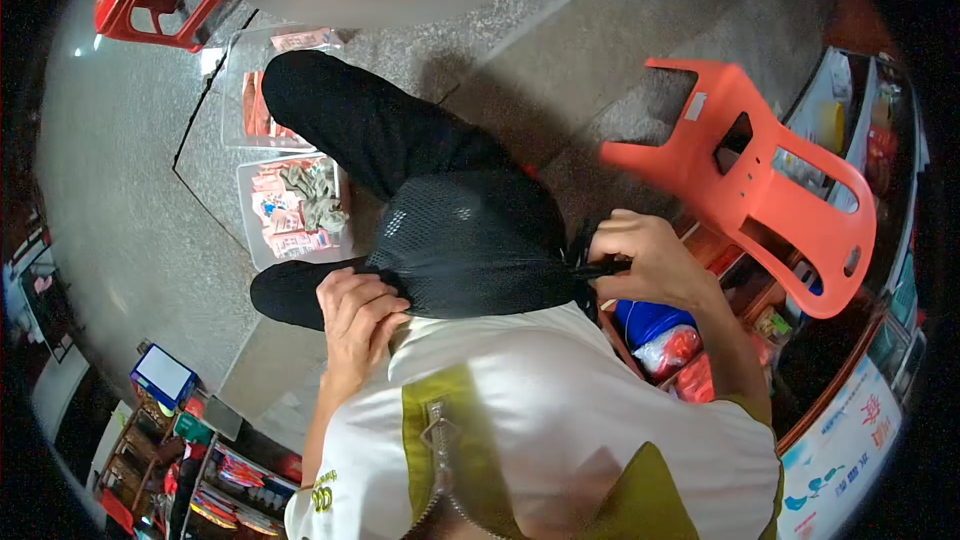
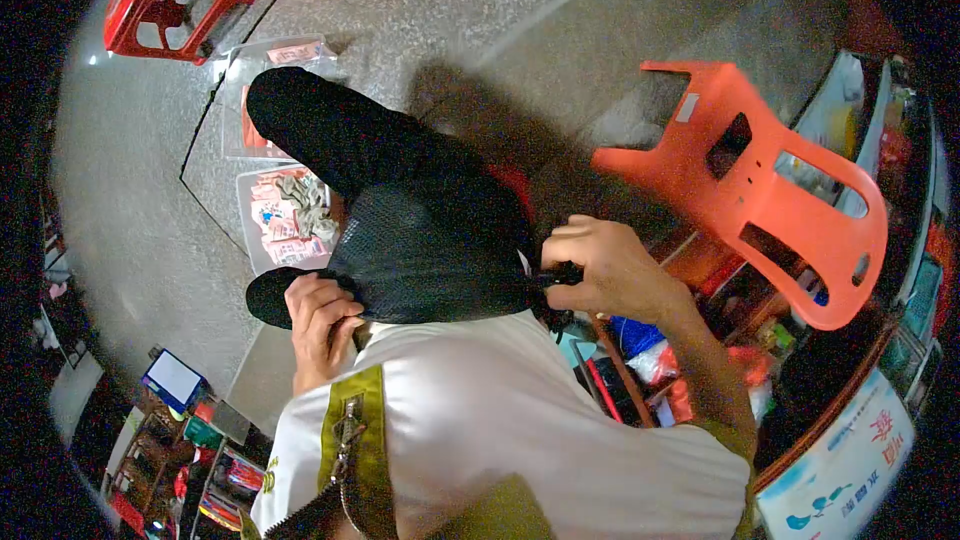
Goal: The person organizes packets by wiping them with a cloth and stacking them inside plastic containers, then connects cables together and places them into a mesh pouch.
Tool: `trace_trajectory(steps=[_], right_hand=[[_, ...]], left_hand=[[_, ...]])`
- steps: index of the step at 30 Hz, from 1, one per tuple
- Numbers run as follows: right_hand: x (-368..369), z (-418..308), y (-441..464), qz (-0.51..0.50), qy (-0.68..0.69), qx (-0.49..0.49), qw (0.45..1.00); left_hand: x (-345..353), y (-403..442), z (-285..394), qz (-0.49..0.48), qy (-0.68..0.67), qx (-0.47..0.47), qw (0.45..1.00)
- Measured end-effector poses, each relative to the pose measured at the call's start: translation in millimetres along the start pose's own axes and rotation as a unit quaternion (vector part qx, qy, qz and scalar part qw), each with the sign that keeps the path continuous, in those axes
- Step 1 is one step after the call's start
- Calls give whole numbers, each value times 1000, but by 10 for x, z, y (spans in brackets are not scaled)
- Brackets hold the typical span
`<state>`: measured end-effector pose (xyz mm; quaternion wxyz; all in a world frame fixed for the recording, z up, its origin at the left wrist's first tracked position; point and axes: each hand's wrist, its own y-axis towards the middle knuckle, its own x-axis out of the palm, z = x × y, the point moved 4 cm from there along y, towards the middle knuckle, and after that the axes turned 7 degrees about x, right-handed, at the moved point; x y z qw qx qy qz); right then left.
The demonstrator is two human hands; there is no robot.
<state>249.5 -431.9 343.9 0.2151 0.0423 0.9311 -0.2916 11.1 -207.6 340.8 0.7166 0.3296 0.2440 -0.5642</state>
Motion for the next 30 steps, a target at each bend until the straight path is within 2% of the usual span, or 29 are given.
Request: trace_trajectory(steps=[5,9,12,15,17,18,19,21,22,26,30], right_hand=[[-42,-327,230,93,14,-70,993],[-44,-540,450,88,-24,-95,991],[-51,-585,487,57,-54,-81,994],[-58,-582,450,47,-27,-99,994],[-95,-646,413,21,-22,-95,995],[-112,-672,398,7,-20,-87,996],[-125,-695,374,-7,-19,-79,997],[-154,-716,299,-19,-29,-49,998],[-164,-715,249,-23,-34,-32,999],[-170,-731,92,-44,-60,1,997],[-155,-735,73,-53,-59,8,997]], left_hand=[[-150,-280,-151,-5,-21,-61,998],[-242,-390,-237,-13,-32,-112,993],[-395,-134,-221,-80,-44,-88,992],[-492,237,-206,-78,-97,-42,991],[-412,712,-67,-96,-83,-9,992],[-272,930,-30,-119,-104,39,987],[-131,1117,13,-141,-123,87,978],[166,1320,101,-294,-143,114,938],[307,1374,127,-326,-176,134,919],[514,1471,160,-359,-310,166,865],[630,1516,165,-369,-362,138,845]])
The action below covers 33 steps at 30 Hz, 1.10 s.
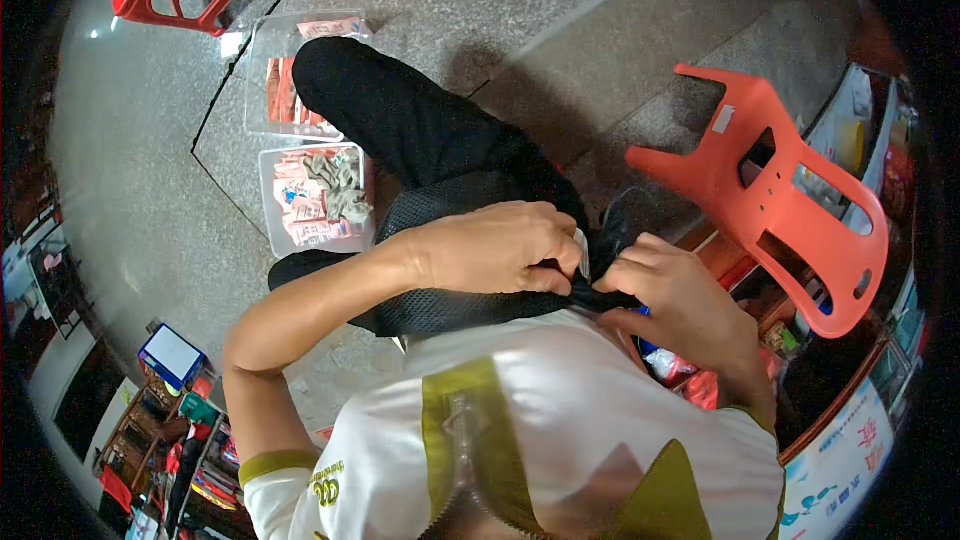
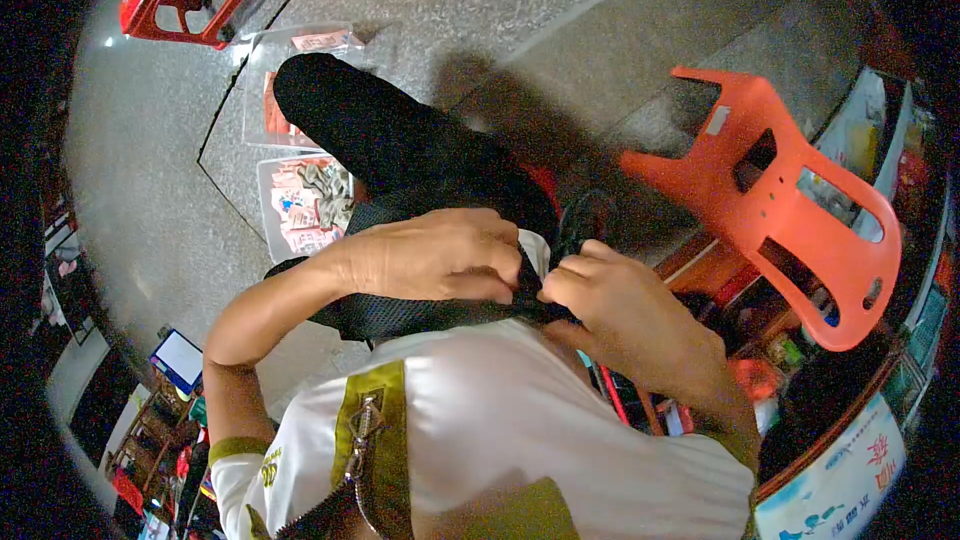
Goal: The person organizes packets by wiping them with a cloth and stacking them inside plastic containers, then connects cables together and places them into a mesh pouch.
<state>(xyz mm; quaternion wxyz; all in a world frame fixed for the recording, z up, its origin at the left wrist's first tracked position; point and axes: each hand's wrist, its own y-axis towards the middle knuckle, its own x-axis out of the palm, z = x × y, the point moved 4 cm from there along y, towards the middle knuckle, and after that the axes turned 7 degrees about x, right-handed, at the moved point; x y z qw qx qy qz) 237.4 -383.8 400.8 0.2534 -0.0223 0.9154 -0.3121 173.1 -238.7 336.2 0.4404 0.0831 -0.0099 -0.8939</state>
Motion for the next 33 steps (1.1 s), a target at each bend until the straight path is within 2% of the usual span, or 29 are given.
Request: trace_trajectory(steps=[2,5,9,12,15,16,19,23,24,28,31,33], right_hand=[[-2,-2,-18,4,1,-4,1000],[16,-10,-77,13,-8,-9,1000],[46,8,-100,18,-9,-16,1000],[45,-9,-81,13,-7,-22,1000],[37,-18,-69,7,-11,-21,1000],[45,-18,-78,6,-11,-17,1000],[66,2,-109,9,-17,-15,1000],[64,72,-163,23,22,22,999],[55,104,-174,18,32,43,998],[74,187,-173,17,11,63,998],[140,253,-178,33,21,72,997],[164,267,-181,69,28,64,995]], left_hand=[[-6,46,-34,-37,-42,-3,998],[-39,22,-109,-30,-193,-94,976],[6,31,-144,-62,-143,-192,969],[112,120,-161,-46,-44,-105,992],[235,264,-294,-176,-36,-95,979],[249,316,-331,-179,-69,-83,978],[128,496,-110,-237,-4,-142,961],[244,507,-136,-145,84,-80,983],[219,513,-98,-156,81,-81,981],[254,416,-344,-138,-66,-101,983],[280,356,-465,-110,-144,-150,972],[288,310,-516,-103,-170,-151,968]])
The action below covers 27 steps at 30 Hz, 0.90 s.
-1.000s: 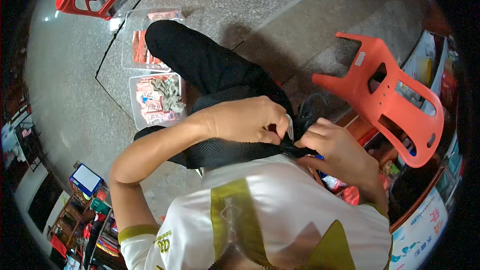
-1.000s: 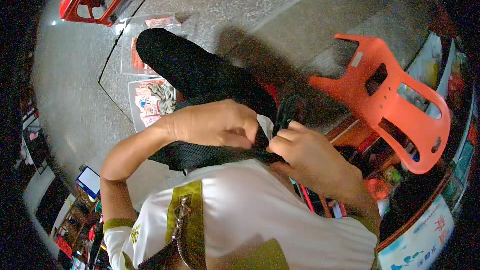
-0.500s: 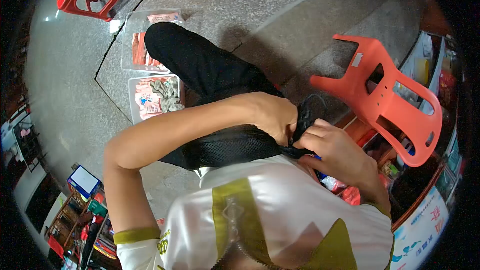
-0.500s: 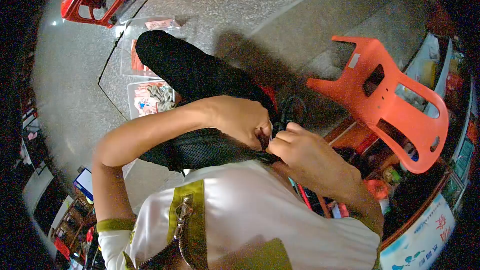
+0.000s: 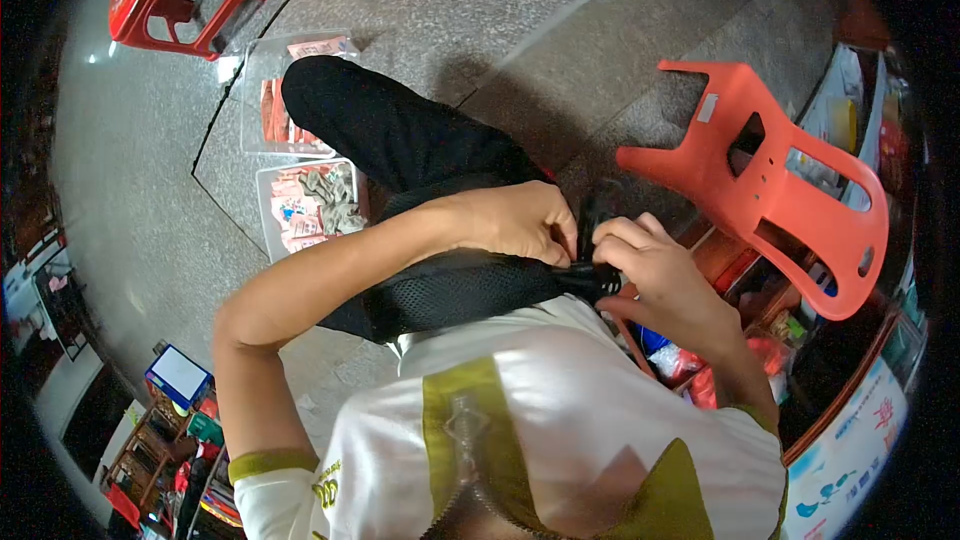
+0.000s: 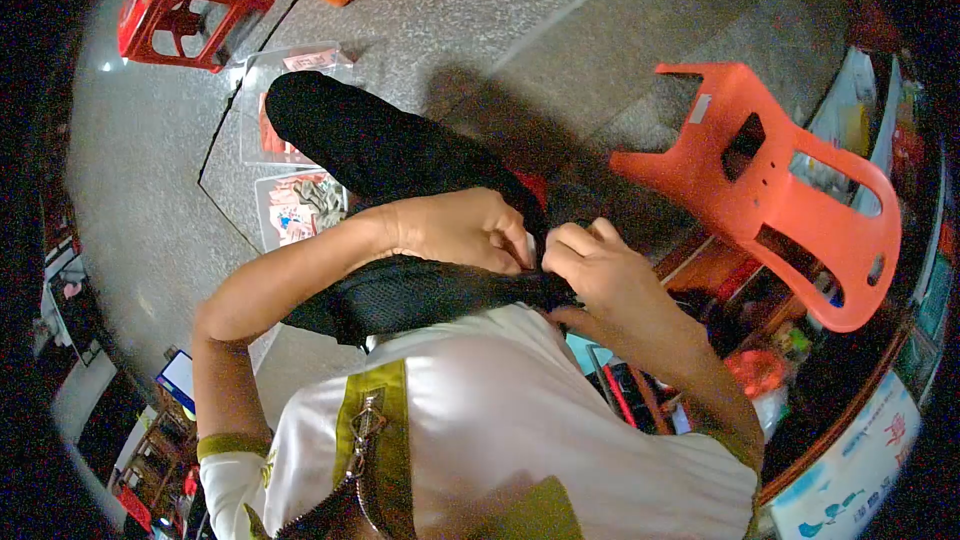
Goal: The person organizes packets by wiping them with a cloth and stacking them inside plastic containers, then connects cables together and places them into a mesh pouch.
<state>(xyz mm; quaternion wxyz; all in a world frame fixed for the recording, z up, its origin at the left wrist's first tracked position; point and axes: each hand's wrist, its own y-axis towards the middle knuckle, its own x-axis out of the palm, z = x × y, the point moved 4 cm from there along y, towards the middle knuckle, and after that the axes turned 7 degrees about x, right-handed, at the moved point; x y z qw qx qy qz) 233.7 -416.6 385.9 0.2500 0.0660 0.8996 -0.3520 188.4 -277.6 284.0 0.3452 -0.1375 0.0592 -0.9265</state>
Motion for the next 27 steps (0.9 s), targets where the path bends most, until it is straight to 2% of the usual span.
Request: trace_trajectory(steps=[1,4,8,9,12,14,18,21,24,27], right_hand=[[18,13,3,18,5,-4,1000],[106,118,12,166,34,-50,984],[466,592,-78,243,171,2,955],[667,739,-100,173,272,98,941],[790,766,-105,95,338,181,919],[814,781,-69,81,377,192,902],[891,848,-9,87,465,167,865],[949,924,20,89,527,112,837],[836,810,-38,154,475,111,859],[805,746,-68,237,383,110,886]], left_hand=[[-8,-20,-34,1,-14,1,1000],[-58,-130,40,1,-11,-45,999],[-86,-152,176,17,57,-21,998],[-64,-138,168,20,93,-9,995],[9,-65,187,53,212,20,976],[80,-73,254,103,300,25,948],[158,-101,210,174,229,42,957],[225,-69,241,224,229,80,944],[241,-99,247,255,199,63,944],[153,-163,268,217,104,16,970]])
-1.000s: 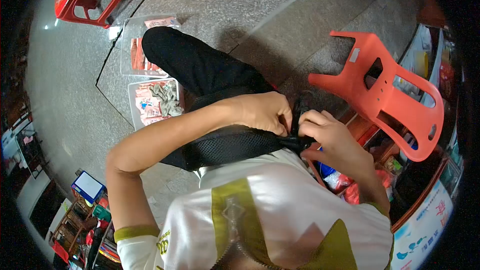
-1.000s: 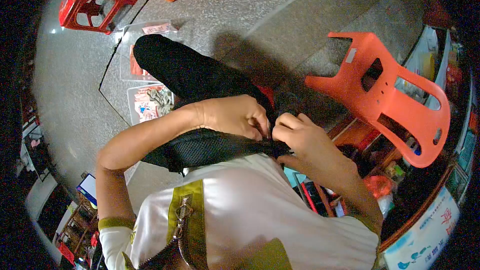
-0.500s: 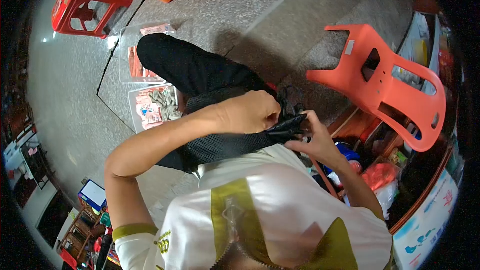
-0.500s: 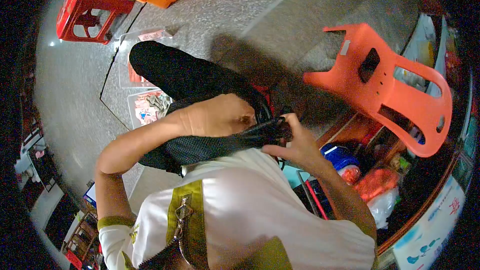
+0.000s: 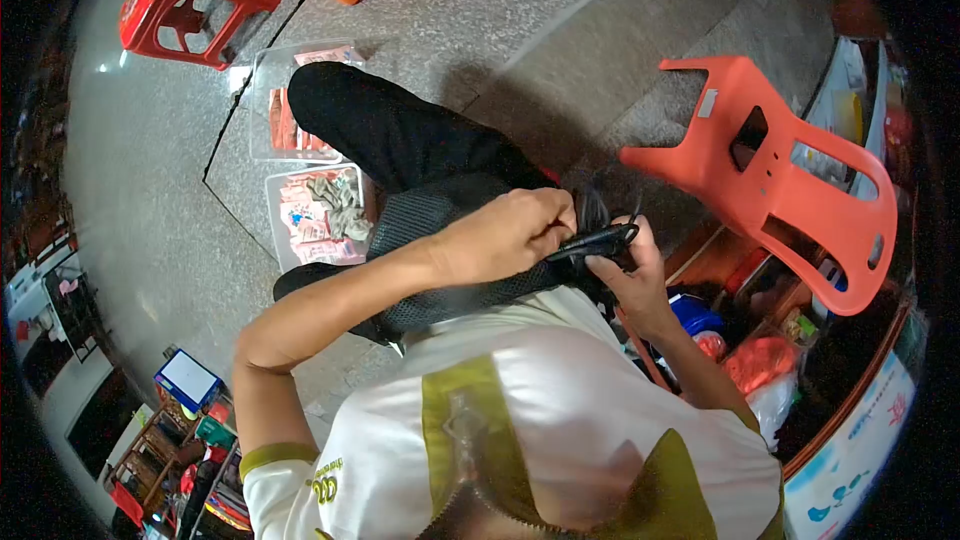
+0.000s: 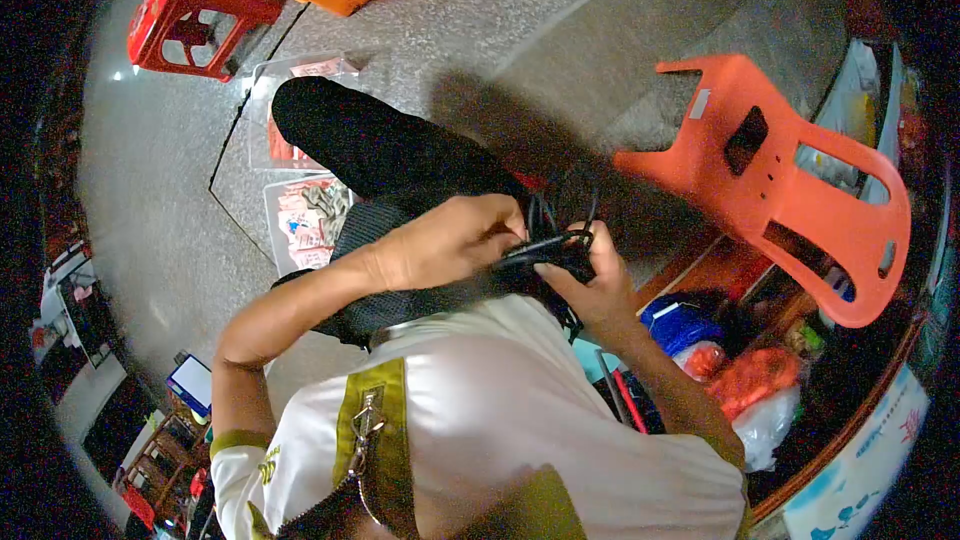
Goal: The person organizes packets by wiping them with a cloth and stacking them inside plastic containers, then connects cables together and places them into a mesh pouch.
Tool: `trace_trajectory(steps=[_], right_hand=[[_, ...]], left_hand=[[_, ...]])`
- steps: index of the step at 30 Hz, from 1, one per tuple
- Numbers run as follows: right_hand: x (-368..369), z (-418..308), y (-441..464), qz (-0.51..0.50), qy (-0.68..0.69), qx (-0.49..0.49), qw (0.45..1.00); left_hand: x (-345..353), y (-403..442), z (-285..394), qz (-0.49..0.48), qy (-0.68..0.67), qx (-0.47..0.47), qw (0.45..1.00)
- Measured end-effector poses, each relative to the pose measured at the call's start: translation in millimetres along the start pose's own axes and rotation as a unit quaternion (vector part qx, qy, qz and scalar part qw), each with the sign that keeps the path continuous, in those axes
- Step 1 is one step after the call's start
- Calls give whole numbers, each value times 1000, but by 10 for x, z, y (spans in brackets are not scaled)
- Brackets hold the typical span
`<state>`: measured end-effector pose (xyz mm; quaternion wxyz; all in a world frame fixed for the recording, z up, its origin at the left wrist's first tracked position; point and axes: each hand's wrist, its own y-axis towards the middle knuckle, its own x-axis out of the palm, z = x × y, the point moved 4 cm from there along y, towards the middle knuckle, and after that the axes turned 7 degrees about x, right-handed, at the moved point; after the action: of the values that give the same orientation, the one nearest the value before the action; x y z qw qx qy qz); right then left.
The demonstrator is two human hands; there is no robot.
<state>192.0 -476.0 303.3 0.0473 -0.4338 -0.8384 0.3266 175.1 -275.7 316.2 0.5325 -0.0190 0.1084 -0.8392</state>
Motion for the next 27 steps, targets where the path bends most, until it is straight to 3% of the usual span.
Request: trace_trajectory(steps=[3,4,7,12,16,19,23,24,27], right_hand=[[33,-112,-38,9,7,-20,1000],[43,-144,-54,-3,9,-18,1000],[26,-272,-37,-48,2,-9,999],[-49,-236,15,-86,41,-11,995],[-162,94,19,-58,123,-29,990],[-182,165,28,-5,57,14,998],[-200,-77,-34,-6,-123,-85,989],[-176,-93,-50,2,-92,-82,992],[-109,-239,-72,23,-142,-197,970]], left_hand=[[-114,-6,77,-69,-34,23,997],[-164,-9,130,-108,-41,-50,992],[-135,8,71,-161,11,51,986],[-85,-47,107,-30,82,102,991],[-68,-76,-83,-13,-31,40,999],[-70,-70,-142,-4,-60,-12,998],[-66,-88,-297,-1,-102,-68,992],[-48,-92,-328,8,-105,-72,992],[-47,-71,-336,16,-111,-80,990]])
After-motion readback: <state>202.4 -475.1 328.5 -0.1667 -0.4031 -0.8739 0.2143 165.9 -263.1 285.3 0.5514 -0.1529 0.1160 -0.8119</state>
